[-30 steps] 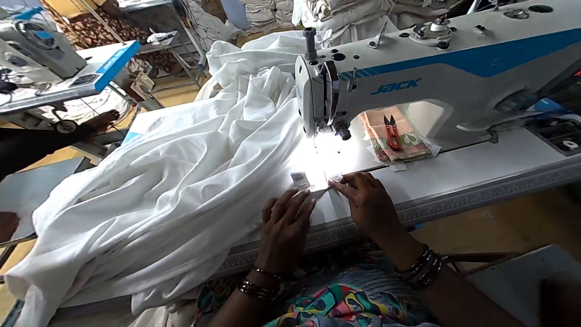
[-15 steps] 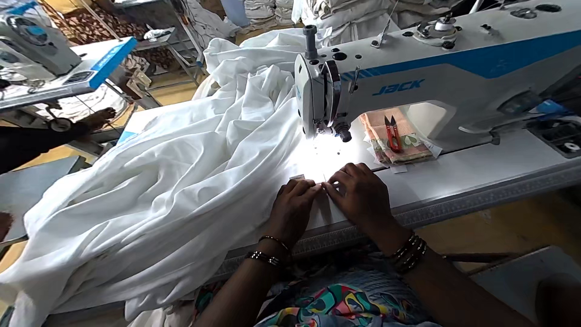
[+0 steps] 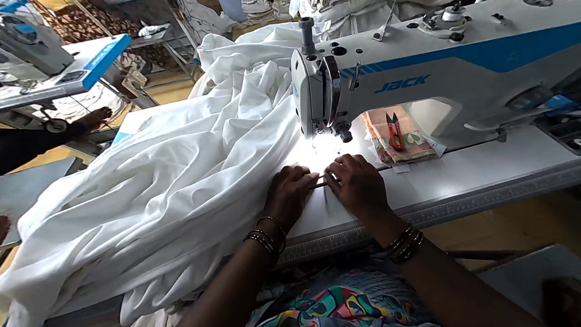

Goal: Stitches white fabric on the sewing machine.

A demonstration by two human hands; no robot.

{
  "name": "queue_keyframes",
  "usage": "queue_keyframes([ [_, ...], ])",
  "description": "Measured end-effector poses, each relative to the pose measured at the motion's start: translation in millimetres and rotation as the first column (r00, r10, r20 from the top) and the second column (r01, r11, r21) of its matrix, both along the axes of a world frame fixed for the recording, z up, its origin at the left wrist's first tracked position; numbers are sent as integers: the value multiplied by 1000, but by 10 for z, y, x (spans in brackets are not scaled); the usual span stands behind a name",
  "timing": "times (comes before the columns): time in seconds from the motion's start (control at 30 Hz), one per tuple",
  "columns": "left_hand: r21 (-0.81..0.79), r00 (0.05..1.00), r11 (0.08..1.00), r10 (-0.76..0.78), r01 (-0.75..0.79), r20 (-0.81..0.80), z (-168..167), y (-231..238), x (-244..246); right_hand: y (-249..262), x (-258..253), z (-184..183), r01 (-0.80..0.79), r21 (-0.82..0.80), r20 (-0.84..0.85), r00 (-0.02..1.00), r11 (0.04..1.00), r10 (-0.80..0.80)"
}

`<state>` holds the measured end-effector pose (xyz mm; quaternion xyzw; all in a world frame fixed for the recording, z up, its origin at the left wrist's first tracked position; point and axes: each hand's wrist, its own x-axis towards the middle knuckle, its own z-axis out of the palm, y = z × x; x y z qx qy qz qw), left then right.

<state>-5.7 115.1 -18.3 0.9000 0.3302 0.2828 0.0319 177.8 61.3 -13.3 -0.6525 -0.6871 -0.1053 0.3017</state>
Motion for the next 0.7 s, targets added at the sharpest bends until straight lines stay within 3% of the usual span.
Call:
queue_keyframes([
  [0.4,79,1000,996,29,-29,-3,-13,422,63,63,-40,-47,63,-61,61,996,996,-60],
  [0.7,69,999,996,52,-51,0,37,499,85,-192,240,-54,-3,-71,-46,999,997,-1],
])
